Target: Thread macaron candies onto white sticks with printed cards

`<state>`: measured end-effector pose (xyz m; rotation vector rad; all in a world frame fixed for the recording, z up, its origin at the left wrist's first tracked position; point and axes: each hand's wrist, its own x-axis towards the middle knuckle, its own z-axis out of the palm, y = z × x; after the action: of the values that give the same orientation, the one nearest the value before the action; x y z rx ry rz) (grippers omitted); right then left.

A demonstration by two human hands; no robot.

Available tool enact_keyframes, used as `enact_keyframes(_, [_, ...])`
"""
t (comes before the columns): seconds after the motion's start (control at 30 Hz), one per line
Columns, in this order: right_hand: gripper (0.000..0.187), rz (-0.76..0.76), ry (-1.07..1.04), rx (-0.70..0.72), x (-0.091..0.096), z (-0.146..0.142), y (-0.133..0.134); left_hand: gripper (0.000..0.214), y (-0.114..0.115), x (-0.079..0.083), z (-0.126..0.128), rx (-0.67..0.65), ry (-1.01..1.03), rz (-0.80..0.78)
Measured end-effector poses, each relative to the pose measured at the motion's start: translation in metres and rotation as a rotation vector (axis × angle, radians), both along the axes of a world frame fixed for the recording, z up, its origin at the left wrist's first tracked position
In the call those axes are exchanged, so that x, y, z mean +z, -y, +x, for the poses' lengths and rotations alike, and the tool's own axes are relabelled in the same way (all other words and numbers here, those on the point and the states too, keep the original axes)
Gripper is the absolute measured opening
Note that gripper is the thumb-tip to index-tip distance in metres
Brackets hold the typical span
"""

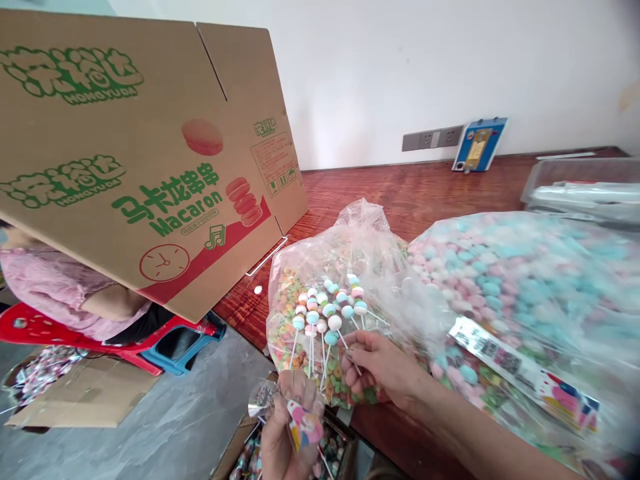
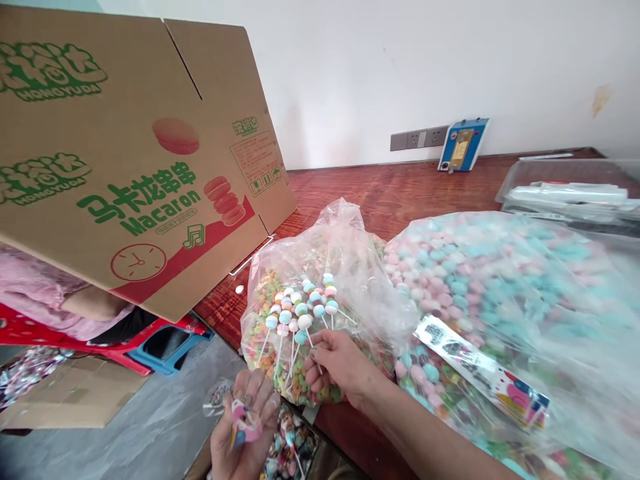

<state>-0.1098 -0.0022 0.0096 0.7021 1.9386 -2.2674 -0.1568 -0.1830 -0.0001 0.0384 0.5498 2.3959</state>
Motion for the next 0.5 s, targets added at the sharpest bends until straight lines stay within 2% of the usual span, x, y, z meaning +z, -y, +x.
enact_keyframes(0.1, [0.022, -0.238, -0.070, -0.008, 0.014, 0.025, -0.009, 0.016, -0.011, 0.007, -0.005, 0.029, 0.072, 0.059])
enact_keyframes(0.13, [0.021, -0.243, -0.115, -0.025, 0.019, 0.036, -0.013, 0.015, -0.016, 0.009, -0.006, 0.033, 0.097, 0.062])
enact_keyframes(0.17, [0.019, -0.181, -0.149, -0.032, 0.023, 0.049, -0.016, 0.014, -0.020, 0.011, -0.007, 0.036, 0.119, 0.058])
enact_keyframes(0.23, [0.020, 0.042, -0.174, -0.087, 0.030, 0.078, -0.024, 0.015, -0.031, 0.014, -0.008, 0.038, 0.153, 0.028])
enact_keyframes(0.3, [0.024, 0.215, -0.172, -0.166, 0.031, 0.110, -0.032, 0.018, -0.043, 0.016, -0.005, 0.040, 0.173, -0.014])
enact_keyframes(0.37, [0.029, 0.267, -0.144, -0.256, 0.026, 0.140, -0.038, 0.021, -0.057, 0.017, 0.000, 0.038, 0.188, -0.057])
enact_keyframes(0.5, [0.032, 0.239, -0.144, -0.391, 0.013, 0.188, -0.045, 0.027, -0.086, 0.016, 0.016, 0.014, 0.202, -0.117])
